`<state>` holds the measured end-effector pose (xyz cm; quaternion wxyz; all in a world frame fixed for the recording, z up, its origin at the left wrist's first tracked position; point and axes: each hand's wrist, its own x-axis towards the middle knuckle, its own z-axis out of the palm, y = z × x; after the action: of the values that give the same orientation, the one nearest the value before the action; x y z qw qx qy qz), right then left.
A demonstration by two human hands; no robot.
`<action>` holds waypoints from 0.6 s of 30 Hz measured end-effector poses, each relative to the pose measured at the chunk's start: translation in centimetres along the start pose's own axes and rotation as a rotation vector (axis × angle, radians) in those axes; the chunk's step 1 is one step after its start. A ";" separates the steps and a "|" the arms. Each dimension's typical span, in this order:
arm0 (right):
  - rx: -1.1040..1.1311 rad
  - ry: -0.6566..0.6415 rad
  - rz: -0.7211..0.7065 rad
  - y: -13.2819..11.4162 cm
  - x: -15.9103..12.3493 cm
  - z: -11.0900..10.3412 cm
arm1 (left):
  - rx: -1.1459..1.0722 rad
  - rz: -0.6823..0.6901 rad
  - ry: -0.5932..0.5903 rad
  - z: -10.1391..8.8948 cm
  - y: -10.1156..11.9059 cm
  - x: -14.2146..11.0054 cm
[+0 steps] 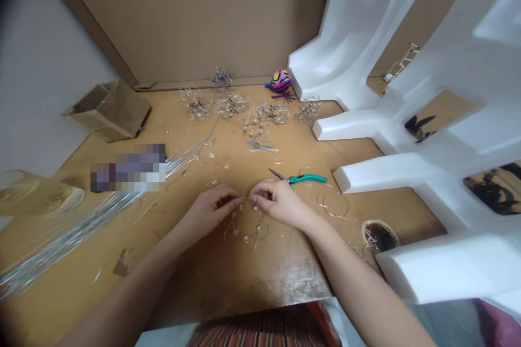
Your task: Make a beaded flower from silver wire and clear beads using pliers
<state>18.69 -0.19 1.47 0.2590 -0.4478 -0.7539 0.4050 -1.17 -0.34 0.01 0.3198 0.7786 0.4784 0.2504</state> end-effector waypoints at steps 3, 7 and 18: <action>0.053 0.007 0.036 -0.1 -0.1 -0.3 | -0.024 -0.010 -0.007 0.0 0.0 0.0; 0.176 -0.015 0.092 -0.2 -0.3 -0.7 | -0.122 -0.010 0.076 -0.1 0.7 -0.3; 0.246 -0.081 0.107 -0.7 -0.4 -0.4 | -0.310 -0.059 0.058 0.2 2.2 -1.2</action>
<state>18.85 -0.57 2.22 0.2592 -0.4357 -0.6833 0.5254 -0.18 -2.20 1.41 0.4292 0.6978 0.4659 0.3343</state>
